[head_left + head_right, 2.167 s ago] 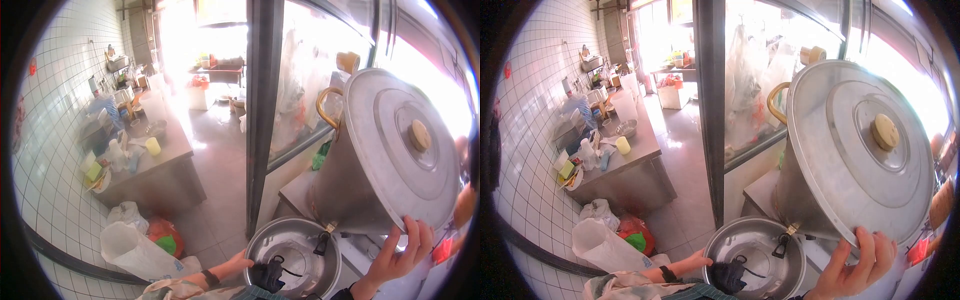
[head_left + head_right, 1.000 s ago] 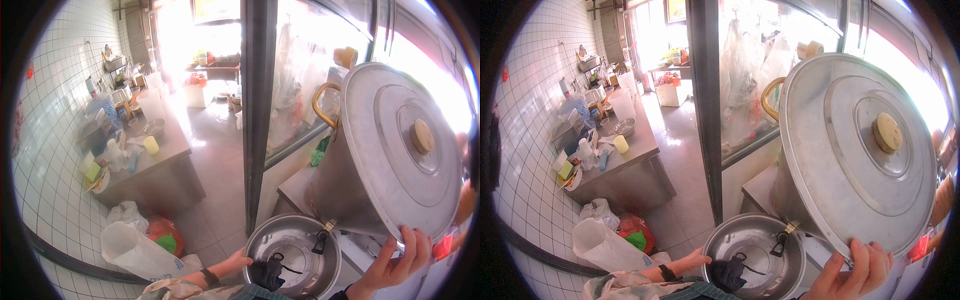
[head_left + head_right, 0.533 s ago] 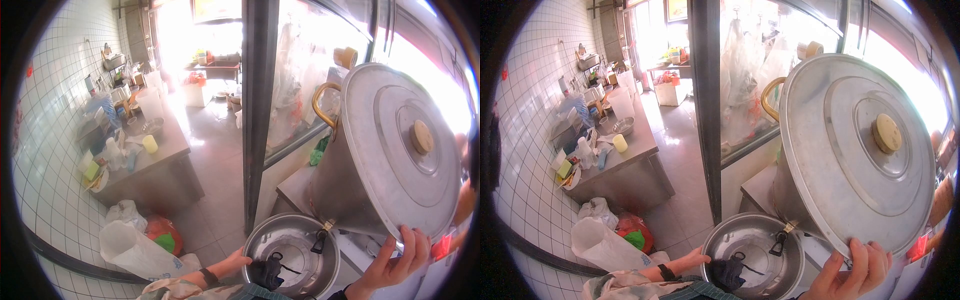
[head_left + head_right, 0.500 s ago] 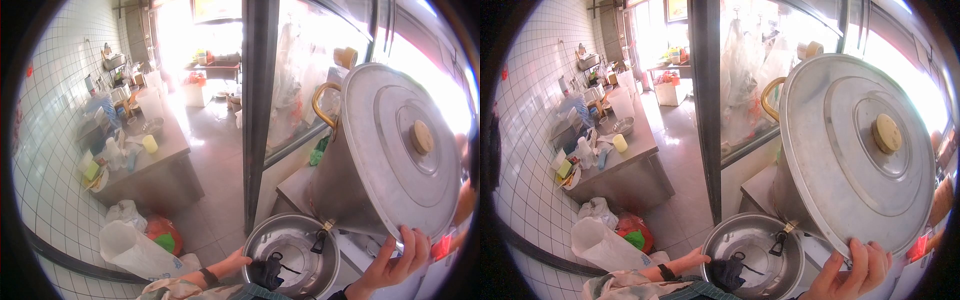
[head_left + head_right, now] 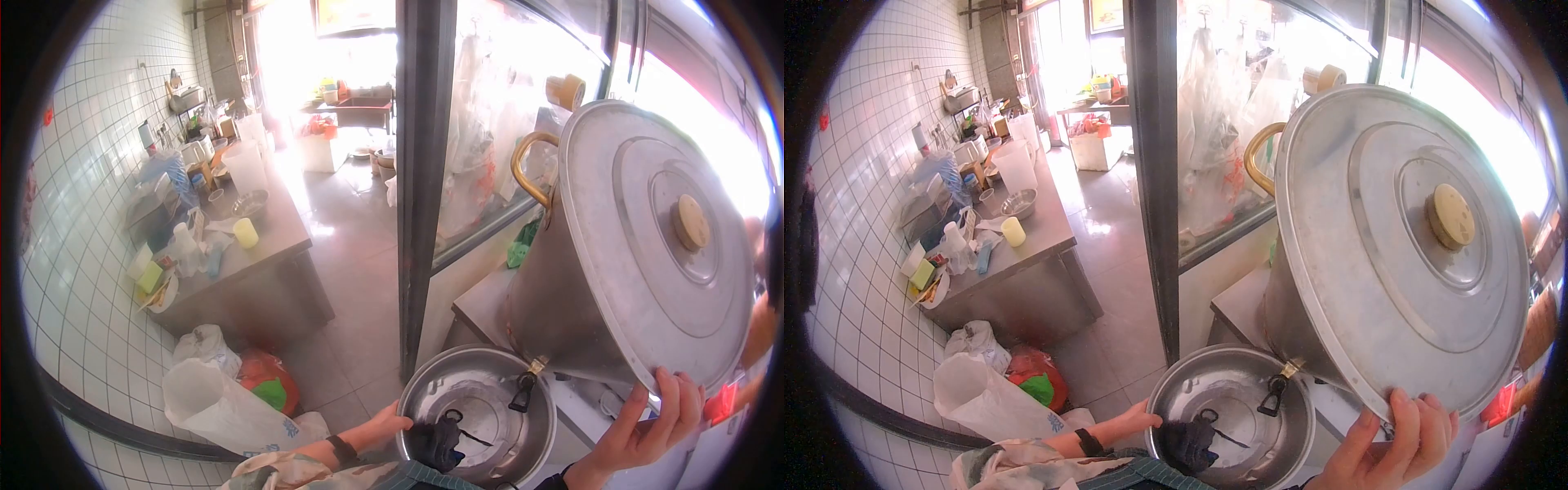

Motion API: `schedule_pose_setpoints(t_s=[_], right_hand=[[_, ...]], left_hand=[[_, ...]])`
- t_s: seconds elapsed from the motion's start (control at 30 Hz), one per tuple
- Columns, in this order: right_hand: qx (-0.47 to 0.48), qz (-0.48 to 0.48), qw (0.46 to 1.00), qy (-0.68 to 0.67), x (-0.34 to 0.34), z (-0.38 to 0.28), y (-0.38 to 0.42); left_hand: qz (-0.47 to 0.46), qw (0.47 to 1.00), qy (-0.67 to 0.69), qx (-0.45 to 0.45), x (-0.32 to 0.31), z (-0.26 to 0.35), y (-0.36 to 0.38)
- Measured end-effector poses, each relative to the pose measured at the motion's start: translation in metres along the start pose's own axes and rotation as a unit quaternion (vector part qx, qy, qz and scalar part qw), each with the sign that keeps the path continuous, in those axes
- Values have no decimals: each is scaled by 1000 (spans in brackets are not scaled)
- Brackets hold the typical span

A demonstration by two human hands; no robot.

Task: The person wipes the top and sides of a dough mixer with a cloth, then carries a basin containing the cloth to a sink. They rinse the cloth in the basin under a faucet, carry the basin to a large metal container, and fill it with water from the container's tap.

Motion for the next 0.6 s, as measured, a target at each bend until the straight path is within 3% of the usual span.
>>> schedule_pose_setpoints(t_s=[0.6], right_hand=[[-11, -5, 1000, -4, 2, 2, 2]], left_hand=[[3, 999, 16, 36, -1, 20, 10]])
Point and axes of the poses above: each hand's wrist, its own y-axis away from the middle knuckle, its own x-axis out of the back of the hand, z = x × y, the point moved 2 cm from there along -y, towards the middle knuckle, and after that the axes turned 12 degrees about z, right-handed, at the moved point
